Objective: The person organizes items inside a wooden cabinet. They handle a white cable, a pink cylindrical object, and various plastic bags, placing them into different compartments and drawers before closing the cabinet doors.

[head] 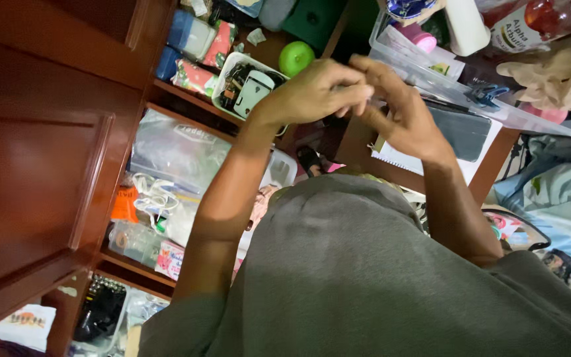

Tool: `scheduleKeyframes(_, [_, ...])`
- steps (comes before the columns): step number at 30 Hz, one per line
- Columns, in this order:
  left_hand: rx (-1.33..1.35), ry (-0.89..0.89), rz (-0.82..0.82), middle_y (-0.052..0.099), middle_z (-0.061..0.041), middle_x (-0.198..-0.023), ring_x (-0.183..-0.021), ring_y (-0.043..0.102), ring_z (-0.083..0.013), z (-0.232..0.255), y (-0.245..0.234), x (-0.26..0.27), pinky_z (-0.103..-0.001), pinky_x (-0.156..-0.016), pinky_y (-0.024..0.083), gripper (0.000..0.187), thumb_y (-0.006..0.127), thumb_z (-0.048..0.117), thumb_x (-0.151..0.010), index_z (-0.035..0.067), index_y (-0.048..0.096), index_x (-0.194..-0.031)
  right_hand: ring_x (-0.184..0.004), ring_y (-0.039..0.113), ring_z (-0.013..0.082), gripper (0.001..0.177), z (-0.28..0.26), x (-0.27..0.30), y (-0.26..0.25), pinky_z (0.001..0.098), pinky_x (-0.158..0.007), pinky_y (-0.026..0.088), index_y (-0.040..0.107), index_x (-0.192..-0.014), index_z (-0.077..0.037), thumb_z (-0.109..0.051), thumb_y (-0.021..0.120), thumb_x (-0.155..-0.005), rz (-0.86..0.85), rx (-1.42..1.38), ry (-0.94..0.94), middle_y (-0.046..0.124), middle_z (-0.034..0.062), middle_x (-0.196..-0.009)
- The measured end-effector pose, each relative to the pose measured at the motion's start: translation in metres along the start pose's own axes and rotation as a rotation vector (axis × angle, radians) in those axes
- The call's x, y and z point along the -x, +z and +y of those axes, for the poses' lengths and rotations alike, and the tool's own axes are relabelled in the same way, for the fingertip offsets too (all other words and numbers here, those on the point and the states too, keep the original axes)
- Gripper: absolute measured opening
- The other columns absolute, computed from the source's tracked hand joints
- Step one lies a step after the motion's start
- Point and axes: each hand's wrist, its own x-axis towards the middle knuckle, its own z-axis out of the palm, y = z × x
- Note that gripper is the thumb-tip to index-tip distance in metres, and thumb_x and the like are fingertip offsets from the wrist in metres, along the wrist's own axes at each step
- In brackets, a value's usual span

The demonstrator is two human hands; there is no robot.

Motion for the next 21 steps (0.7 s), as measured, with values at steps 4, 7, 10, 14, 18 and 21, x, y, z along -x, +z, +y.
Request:
scheduleKeyframes(4, [-0.014,0.082,0.102,0.047,0.006,-0.069,-0.060,0.042,-0.0040,-0.027,-0.005,-0.035,-0.022,-0.051,0.033,0.031,0.060,0.032,-0.105,0.007,0.065,-0.087,-0.058,0.052,0.0087,0.024,0.024,0.008,-0.030,0.0231,-0.052,0.046,0.063,-0.115,-0.004,-0.011,0.045,-0.101,0.134,0.102,0.329,0.063,0.0030,-0.076])
scheduleKeyframes(7, [0.050,0.296,0.205,0.061,0.006,-0.087,-0.073,0.049,-0.0059,-0.045,-0.027,-0.049,-0.025,-0.062,0.041,0.025,0.063,0.026,-0.109,0.004,0.067,-0.099,-0.054,0.041,0.0061,0.017,0.031,0.022,-0.069,0.0224,-0.045,0.032,0.060,-0.109,-0.003,-0.012,0.045,-0.109,0.334,0.070,0.190,0.050,-0.0008,-0.070])
scheduleKeyframes(10, [0.248,0.014,0.395,0.055,0.009,-0.068,-0.053,0.041,-0.0026,-0.055,-0.044,-0.052,-0.021,-0.043,0.030,0.017,0.064,0.025,-0.094,0.009,0.065,-0.099,-0.051,0.035,0.0039,0.016,0.032,0.025,-0.092,0.0198,-0.045,0.025,0.057,-0.101,-0.007,-0.015,0.048,-0.112,0.566,-0.155,0.192,0.048,-0.0016,-0.071])
scheduleKeyframes(14, [-0.002,0.156,0.607,0.053,0.004,-0.077,-0.071,0.047,-0.0108,-0.064,-0.042,-0.076,-0.027,-0.062,0.038,0.016,0.069,0.025,-0.095,0.011,0.064,-0.100,-0.046,0.033,0.0082,0.025,0.042,0.024,-0.100,0.0235,-0.043,0.026,0.053,-0.097,-0.002,-0.016,0.046,-0.117,0.521,-0.132,0.117,0.043,0.0023,-0.061])
scheduleKeyframes(18, [-0.736,0.279,0.834,0.062,-0.004,-0.099,-0.096,0.060,-0.0269,-0.056,0.001,-0.110,-0.040,-0.079,0.052,0.045,0.085,0.029,-0.071,0.015,0.057,-0.103,-0.050,0.036,0.0131,0.021,0.048,0.029,-0.100,0.0254,-0.048,0.029,0.048,-0.089,-0.002,-0.010,0.040,-0.107,0.517,-0.494,0.064,0.046,0.0085,-0.066])
scheduleKeyframes(21, [-0.780,0.227,0.912,0.056,-0.014,-0.107,-0.098,0.057,-0.0377,-0.048,0.020,-0.136,-0.044,-0.077,0.050,0.071,0.089,0.028,-0.055,0.011,0.053,-0.113,-0.046,0.032,0.0105,0.020,0.053,0.033,-0.104,0.0231,-0.044,0.026,0.047,-0.087,-0.001,-0.013,0.040,-0.101,0.483,-0.639,0.077,0.040,0.0055,-0.060])
